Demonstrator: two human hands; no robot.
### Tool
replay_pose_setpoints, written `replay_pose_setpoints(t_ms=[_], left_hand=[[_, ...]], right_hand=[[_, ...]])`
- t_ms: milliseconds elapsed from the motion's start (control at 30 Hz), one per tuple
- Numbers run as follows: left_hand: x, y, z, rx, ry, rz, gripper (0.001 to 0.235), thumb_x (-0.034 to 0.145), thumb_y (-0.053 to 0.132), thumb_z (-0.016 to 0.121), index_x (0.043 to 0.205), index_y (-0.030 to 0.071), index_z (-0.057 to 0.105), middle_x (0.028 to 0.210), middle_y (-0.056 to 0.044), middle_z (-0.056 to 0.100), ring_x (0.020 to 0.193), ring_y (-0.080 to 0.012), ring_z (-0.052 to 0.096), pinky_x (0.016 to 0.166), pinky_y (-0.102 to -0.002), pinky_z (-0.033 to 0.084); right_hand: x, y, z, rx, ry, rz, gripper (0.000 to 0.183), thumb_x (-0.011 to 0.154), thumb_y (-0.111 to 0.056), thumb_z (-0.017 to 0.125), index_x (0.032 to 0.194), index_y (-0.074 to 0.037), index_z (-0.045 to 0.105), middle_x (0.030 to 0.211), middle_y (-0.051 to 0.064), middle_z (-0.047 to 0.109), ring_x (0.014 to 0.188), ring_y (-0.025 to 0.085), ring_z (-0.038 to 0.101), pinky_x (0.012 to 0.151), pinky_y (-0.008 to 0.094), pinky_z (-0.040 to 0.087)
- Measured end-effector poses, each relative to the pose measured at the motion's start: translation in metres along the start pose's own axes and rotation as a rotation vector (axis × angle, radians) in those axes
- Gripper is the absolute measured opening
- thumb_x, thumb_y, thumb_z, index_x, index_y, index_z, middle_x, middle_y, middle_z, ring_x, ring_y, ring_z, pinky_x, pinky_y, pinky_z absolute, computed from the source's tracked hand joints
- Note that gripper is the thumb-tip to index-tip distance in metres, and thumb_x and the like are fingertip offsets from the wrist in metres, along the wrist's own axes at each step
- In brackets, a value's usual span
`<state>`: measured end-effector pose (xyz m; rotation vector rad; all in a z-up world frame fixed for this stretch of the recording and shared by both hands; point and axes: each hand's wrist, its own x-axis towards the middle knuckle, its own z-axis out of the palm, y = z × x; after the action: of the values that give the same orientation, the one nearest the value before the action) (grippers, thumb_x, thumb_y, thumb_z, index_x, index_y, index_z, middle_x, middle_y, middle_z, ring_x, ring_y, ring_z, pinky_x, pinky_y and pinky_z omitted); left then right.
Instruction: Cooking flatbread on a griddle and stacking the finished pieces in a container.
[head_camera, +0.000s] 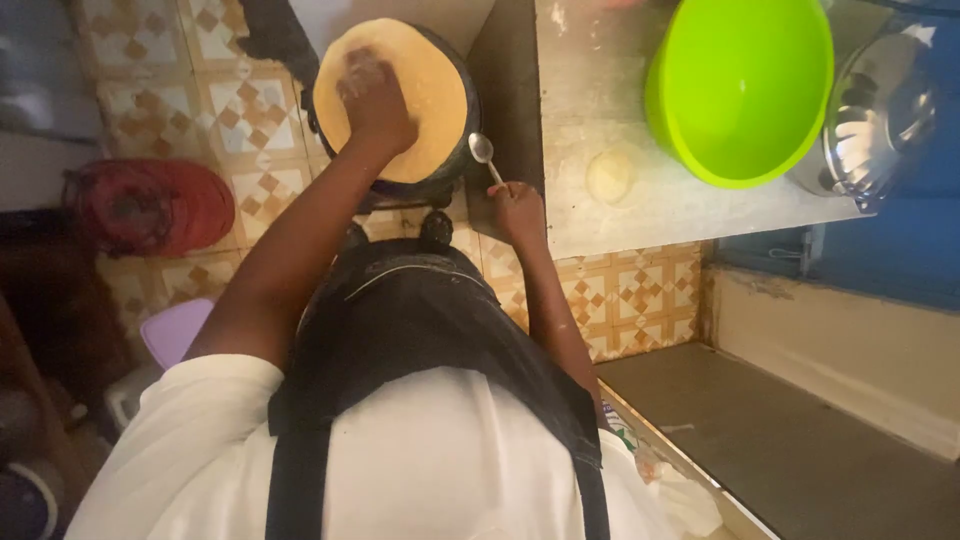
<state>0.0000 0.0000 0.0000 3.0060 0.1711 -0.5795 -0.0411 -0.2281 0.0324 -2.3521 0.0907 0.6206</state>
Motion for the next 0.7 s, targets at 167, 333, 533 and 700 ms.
replay_pose_setpoints(t_ms=[167, 333, 533, 700], left_hand=[[0.002, -0.007, 0.023, -0.279, -0.18, -0.113, 0.116, 0.069, 0.066, 0.06, 0.143, 0.008, -0.007, 0.147, -0.016, -0.014, 0.133, -0.0372, -0.014, 0.106, -0.059, 0.002], [0.014, -0.015, 0.025, -0.149, 0.049, 0.117, 0.1, 0.071, 0.037, 0.072, 0.146, 0.01, 0.011, 0.145, -0.014, -0.01, 0.132, -0.0345, -0.008, 0.108, -0.052, 0.009], [0.013, -0.025, 0.034, -0.581, 0.089, 0.106, 0.051, 0.096, 0.033, 0.042, 0.139, 0.007, 0.031, 0.142, -0.016, 0.02, 0.13, -0.034, 0.017, 0.101, -0.052, 0.028], [0.0, -0.024, 0.042, -0.622, -0.007, 0.246, 0.05, 0.095, 0.038, 0.03, 0.136, 0.009, 0.037, 0.14, -0.015, 0.032, 0.129, -0.033, 0.025, 0.1, -0.05, 0.024]], right_hand=[[0.006, -0.017, -0.011, 0.04, 0.039, 0.033, 0.04, 0.07, -0.026, 0.035, 0.076, -0.01, 0.07, 0.088, 0.012, 0.068, 0.077, 0.026, 0.061, 0.063, 0.038, 0.044], [0.055, 0.046, 0.005, -0.268, 0.035, -0.251, 0.027, 0.072, -0.022, 0.046, 0.059, 0.0, 0.051, 0.062, 0.017, 0.054, 0.058, 0.028, 0.051, 0.051, 0.043, 0.03], [0.087, 0.085, 0.03, -0.779, -0.045, -0.737, 0.018, 0.076, -0.019, 0.061, 0.064, -0.007, 0.068, 0.065, 0.014, 0.064, 0.059, 0.031, 0.06, 0.051, 0.04, 0.044], [0.042, 0.003, 0.035, -0.327, -0.328, -0.527, 0.02, 0.082, -0.02, 0.057, 0.073, -0.008, 0.07, 0.076, 0.012, 0.067, 0.067, 0.014, 0.06, 0.054, 0.033, 0.037]])
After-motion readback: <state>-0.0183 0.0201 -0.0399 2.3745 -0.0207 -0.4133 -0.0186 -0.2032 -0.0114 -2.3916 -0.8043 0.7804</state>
